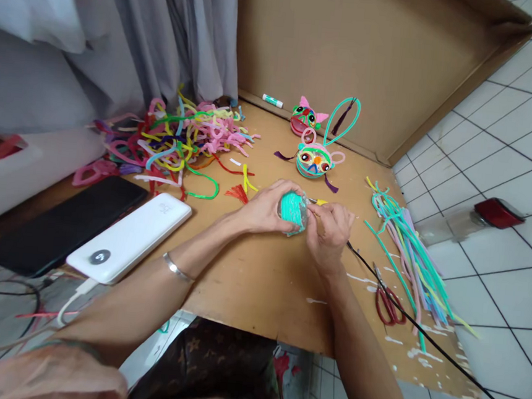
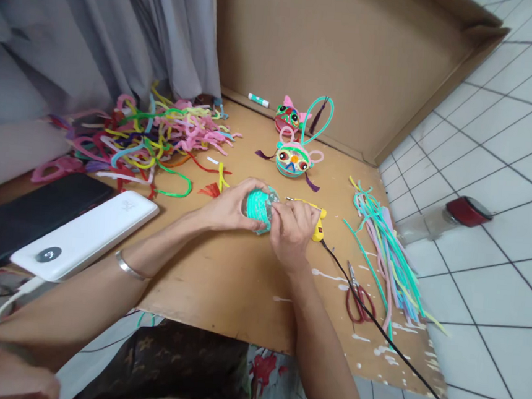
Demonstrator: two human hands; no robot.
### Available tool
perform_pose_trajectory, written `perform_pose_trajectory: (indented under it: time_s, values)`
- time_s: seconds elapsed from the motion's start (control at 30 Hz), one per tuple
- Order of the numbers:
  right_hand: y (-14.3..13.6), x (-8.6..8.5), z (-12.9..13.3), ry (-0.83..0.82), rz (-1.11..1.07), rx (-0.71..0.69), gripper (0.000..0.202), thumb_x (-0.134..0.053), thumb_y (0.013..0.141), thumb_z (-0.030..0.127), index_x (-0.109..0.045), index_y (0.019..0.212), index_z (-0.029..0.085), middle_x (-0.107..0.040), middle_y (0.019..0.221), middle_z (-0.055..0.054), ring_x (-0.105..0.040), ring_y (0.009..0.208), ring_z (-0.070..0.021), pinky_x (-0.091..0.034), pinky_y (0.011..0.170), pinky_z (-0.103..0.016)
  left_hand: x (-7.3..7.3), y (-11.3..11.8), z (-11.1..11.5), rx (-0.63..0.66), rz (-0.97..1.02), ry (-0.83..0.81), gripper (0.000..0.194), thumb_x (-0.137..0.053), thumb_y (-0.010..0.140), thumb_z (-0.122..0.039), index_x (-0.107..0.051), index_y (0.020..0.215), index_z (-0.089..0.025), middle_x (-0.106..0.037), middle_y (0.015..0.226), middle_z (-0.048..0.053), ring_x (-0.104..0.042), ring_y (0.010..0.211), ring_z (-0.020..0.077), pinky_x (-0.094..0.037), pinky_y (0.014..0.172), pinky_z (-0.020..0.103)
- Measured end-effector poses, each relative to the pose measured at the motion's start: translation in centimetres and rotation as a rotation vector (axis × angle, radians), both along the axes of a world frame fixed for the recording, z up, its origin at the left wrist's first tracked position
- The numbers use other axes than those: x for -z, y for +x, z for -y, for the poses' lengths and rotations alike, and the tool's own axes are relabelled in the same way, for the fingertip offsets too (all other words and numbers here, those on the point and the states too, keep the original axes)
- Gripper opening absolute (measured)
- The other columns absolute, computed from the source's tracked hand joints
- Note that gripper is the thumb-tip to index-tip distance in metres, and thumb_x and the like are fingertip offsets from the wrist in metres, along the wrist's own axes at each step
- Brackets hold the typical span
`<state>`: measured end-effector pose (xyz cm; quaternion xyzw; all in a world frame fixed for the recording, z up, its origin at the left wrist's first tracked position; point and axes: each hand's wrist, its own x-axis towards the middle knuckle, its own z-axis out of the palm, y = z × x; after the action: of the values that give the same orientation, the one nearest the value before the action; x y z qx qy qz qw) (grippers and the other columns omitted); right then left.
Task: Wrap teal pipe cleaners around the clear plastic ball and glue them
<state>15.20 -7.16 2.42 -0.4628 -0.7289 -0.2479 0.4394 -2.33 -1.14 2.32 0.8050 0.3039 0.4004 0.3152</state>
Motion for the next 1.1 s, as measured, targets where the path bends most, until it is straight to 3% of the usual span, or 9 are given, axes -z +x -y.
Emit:
perform_pose_trajectory:
  time_s: [1.1]
  values:
    - [-0.07,-0.12,0.34,-0.058,0.230,0.044,0.018,-0.053,0.092,0.021,-0.071,0.095,0.022,-0.066,0.088,-0.005,-0.054,0.083,-0.0185,-0.032,0.083,-0.037,0.06,-0.17,-0.08,0.037,0.028,-0.058,0.060,-0.077,0.059,-0.030,-0.056,0.114,-0.021,-0.060,0.121,0.007,-0.059,0.113,0.0274,-0.047,0.100,0.043]
